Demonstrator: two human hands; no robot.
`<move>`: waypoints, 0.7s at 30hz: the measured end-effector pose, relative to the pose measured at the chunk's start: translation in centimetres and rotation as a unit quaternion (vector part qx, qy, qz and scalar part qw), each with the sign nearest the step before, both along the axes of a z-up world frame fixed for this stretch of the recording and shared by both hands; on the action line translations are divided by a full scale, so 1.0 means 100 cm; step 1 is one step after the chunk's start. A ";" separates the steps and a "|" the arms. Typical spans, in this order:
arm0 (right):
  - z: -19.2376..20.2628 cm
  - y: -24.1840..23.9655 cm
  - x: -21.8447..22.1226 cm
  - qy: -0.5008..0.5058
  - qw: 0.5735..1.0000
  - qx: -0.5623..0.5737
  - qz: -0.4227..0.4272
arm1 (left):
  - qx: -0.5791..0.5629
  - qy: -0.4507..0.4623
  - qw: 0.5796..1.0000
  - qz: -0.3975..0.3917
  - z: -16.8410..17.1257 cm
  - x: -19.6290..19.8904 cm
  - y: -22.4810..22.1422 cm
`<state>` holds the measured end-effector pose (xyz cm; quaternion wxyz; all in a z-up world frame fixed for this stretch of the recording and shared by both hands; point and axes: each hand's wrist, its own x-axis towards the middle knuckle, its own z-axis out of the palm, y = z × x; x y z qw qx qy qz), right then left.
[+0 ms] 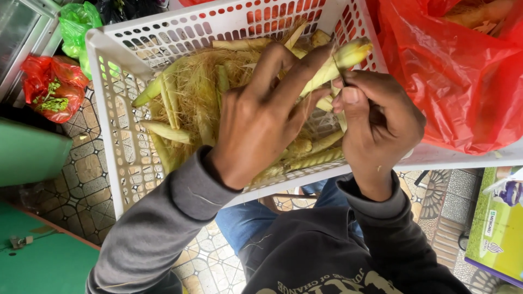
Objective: Peeling the husks off baby corn cobs using a small knife and hands.
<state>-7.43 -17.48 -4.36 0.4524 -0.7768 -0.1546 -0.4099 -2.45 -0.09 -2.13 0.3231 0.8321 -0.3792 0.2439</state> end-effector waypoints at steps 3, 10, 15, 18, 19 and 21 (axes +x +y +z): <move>-0.001 0.001 0.000 -0.004 1.000 0.001 -0.008 | -0.008 -0.008 1.000 0.005 0.002 -0.002 -0.001; -0.007 0.002 -0.007 0.044 0.998 0.040 -0.033 | -0.059 0.044 0.996 -0.046 0.000 0.002 -0.004; -0.010 -0.001 -0.002 0.022 0.999 0.041 -0.013 | -0.041 0.028 0.997 -0.052 0.009 0.003 0.000; -0.015 -0.004 -0.001 -0.001 0.999 0.047 -0.004 | -0.050 0.034 0.996 -0.066 0.014 0.001 0.001; -0.017 -0.005 -0.001 -0.013 0.999 0.042 -0.006 | -0.061 0.059 0.993 -0.080 0.016 0.000 0.002; -0.014 -0.004 -0.003 -0.010 0.999 0.045 -0.004 | -0.071 0.080 0.990 -0.097 0.016 0.003 0.001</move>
